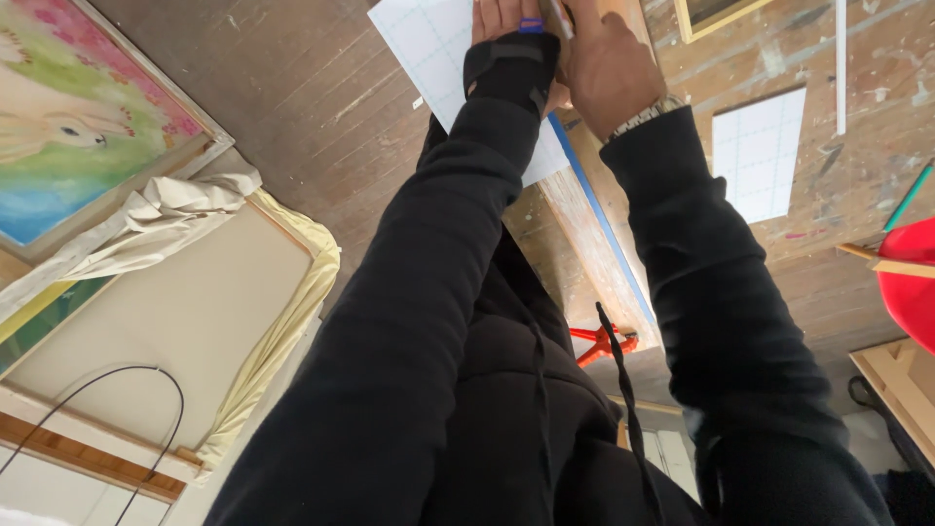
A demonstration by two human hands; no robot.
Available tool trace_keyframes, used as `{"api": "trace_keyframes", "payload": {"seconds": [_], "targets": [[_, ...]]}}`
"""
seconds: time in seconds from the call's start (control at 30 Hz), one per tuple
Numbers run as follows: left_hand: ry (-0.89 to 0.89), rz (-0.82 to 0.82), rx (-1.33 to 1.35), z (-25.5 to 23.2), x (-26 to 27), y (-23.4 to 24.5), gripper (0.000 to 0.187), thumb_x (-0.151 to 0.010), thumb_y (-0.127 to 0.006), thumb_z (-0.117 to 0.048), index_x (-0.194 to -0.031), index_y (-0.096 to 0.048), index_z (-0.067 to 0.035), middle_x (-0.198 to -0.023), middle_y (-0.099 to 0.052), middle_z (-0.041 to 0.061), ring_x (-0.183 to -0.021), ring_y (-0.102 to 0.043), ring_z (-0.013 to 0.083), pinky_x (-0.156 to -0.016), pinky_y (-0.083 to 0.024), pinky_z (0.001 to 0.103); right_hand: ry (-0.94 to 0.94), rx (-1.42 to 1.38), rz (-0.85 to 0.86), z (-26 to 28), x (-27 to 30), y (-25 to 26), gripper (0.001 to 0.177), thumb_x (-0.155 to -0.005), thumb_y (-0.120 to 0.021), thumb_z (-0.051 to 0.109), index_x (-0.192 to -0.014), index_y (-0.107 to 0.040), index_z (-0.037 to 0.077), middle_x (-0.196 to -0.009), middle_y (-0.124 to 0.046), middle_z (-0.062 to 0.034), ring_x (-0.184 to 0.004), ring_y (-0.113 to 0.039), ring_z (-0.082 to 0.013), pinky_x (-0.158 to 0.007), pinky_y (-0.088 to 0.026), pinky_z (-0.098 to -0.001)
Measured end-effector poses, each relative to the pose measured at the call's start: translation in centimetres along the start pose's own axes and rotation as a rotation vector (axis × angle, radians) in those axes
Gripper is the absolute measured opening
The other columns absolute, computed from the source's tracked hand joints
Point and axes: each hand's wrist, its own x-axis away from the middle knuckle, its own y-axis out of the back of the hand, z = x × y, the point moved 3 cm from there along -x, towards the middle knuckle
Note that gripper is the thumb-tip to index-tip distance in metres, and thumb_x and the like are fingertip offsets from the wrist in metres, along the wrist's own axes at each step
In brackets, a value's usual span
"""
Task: Cutting a gridded sheet of paper to size using a utility knife and testing its fit within a wooden picture frame.
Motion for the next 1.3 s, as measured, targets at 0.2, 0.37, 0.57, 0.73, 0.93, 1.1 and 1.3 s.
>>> {"api": "trace_keyframes", "payload": {"seconds": [0.2, 0.37, 0.57, 0.73, 0.93, 1.1, 1.3], "targets": [[0.008, 0.02, -0.013, -0.2, 0.0, 0.6, 0.143, -0.05, -0.095, -0.063, -0.153, -0.019, 0.0, -0.158, -0.025, 0.026, -0.151, -0.015, 0.0473, -0.127, -0.01, 0.051, -0.203, -0.129, 0.116, 0.1, 3.5, 0.6, 0.051, -0.107, -0.06, 0.012, -0.154, -0.039, 0.012, -0.101, -0.064, -0.0328, -0.08, -0.069, -0.0491, -0.065, -0.058, -0.0527], [-0.011, 0.004, -0.008, 0.0, 0.1, 0.0, 0.138, -0.055, -0.095, -0.06, -0.153, -0.02, 0.002, -0.158, -0.025, 0.028, -0.151, -0.016, 0.0483, -0.127, -0.009, 0.052, -0.261, -0.16, 0.147, 0.5, 6.6, 1.4, 0.051, -0.107, -0.057, 0.013, -0.154, -0.038, 0.012, -0.1, -0.064, -0.0329, -0.08, -0.068, -0.0507, -0.066, -0.057, -0.0556], [-0.01, -0.013, -0.029, 0.0, 0.1, 0.0, 0.141, -0.054, -0.094, -0.063, -0.153, -0.018, 0.002, -0.159, -0.023, 0.029, -0.151, -0.015, 0.0487, -0.128, -0.01, 0.051, -0.329, -0.149, 0.23, -0.2, 9.8, 0.7, 0.057, -0.105, -0.053, 0.009, -0.159, -0.035, 0.014, -0.098, -0.064, -0.0311, -0.074, -0.067, -0.0495, -0.067, -0.055, -0.0582], [0.04, 0.036, -0.072, 0.0, 0.0, -0.3, 0.145, -0.054, -0.093, -0.068, -0.155, -0.014, 0.001, -0.161, -0.021, 0.03, -0.153, -0.012, 0.0473, -0.128, -0.009, 0.05, -0.313, -0.239, 0.207, -0.3, 11.6, 1.2, 0.058, -0.105, -0.054, 0.007, -0.159, -0.035, 0.014, -0.097, -0.062, -0.0286, -0.074, -0.066, -0.0468, -0.068, -0.055, -0.0568], [-0.033, 0.015, -0.129, -0.3, 0.9, 1.5, 0.106, -0.063, -0.087, -0.069, -0.142, -0.05, -0.008, -0.159, -0.027, 0.026, -0.15, -0.016, 0.0474, -0.125, -0.012, 0.051, -0.279, -0.353, 0.171, -0.7, 13.8, 1.0, 0.063, -0.101, -0.055, 0.003, -0.159, -0.035, 0.015, -0.095, -0.058, -0.0262, -0.073, -0.063, -0.0438, -0.068, -0.053, -0.0543], [-0.039, 0.035, -0.182, 0.1, 0.2, -0.7, 0.08, -0.068, -0.083, -0.068, -0.124, -0.069, -0.014, -0.155, -0.037, 0.022, -0.149, -0.022, 0.0435, -0.124, -0.015, 0.053, -0.25, -0.395, 0.125, -1.4, 16.9, -0.5, 0.063, -0.103, -0.058, 0.008, -0.161, -0.034, 0.018, -0.097, -0.056, -0.0219, -0.076, -0.062, -0.0388, -0.07, -0.052, -0.0506], [-0.11, -0.036, -0.124, 0.9, 0.2, -0.8, 0.073, -0.068, -0.083, -0.068, -0.117, -0.074, -0.015, -0.143, -0.05, 0.021, -0.142, -0.032, 0.0417, -0.119, -0.02, 0.054, -0.287, -0.457, 0.111, -1.1, 18.2, -0.1, 0.071, -0.098, -0.071, 0.022, -0.159, -0.034, 0.017, -0.094, -0.054, -0.0202, -0.074, -0.061, -0.0369, -0.067, -0.052, -0.0487]]}}
